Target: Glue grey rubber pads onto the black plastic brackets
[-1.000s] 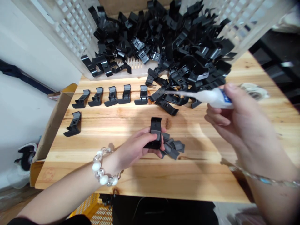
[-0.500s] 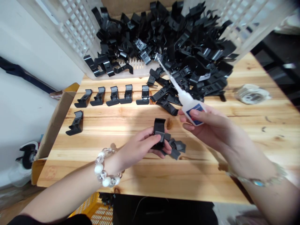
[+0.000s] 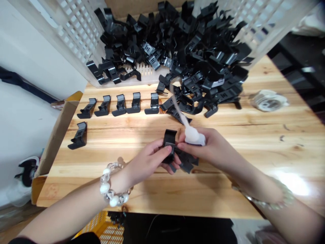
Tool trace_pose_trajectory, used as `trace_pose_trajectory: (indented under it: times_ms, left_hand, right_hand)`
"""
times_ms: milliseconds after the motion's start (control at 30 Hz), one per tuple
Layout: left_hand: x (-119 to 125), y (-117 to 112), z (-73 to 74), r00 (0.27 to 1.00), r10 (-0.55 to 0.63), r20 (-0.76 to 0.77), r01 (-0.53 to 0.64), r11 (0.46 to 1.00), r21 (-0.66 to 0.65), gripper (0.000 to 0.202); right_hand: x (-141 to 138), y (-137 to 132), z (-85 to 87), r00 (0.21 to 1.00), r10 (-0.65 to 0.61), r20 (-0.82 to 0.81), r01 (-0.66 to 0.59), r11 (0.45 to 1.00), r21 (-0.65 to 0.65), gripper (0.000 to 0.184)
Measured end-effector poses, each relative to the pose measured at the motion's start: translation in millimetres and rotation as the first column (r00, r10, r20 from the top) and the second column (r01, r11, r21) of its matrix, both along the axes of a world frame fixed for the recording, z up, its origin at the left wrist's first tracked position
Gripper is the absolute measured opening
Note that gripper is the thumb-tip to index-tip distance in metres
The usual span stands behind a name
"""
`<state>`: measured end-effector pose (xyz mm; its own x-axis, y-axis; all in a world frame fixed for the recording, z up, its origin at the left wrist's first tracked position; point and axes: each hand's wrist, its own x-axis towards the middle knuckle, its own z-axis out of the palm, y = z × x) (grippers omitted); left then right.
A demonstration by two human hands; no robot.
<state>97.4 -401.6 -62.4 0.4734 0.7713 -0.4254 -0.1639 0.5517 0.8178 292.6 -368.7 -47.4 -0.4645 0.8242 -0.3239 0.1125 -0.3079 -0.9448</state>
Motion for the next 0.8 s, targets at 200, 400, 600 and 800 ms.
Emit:
trace_pose_trajectory:
  times_ms: [200, 400, 600, 800]
  left_hand:
    - [1, -2, 0.3, 0.998, -0.049, -0.032, 0.050, 0.998, 0.025, 0.024]
    - [0, -2, 3.5, 0.998, -0.052, -0.035, 0.052, 0.999, -0.010, 0.022]
    - [0, 0, 7.2, 0.992, -0.108, -0.065, 0.106, 0.994, -0.037, 0.020]
    - [0, -1, 6.1, 0.991, -0.112, -0.067, 0.110, 0.993, -0.030, 0.017]
  right_hand:
    - [-4, -7, 0.1, 0.988, 0.096, 0.124, -0.108, 0.989, 0.098, 0.019]
    - [0, -2, 2.1, 0.980, -0.079, 0.185, 0.030, 0.967, 0.252, 0.015]
    - [6, 6, 2.3, 0.960, -0.180, 0.213, 0.090, 0.923, 0.374, 0.015]
    - [5, 2, 0.6, 0.952, -0.136, 0.276, 0.034, 0.938, 0.345, 0.014]
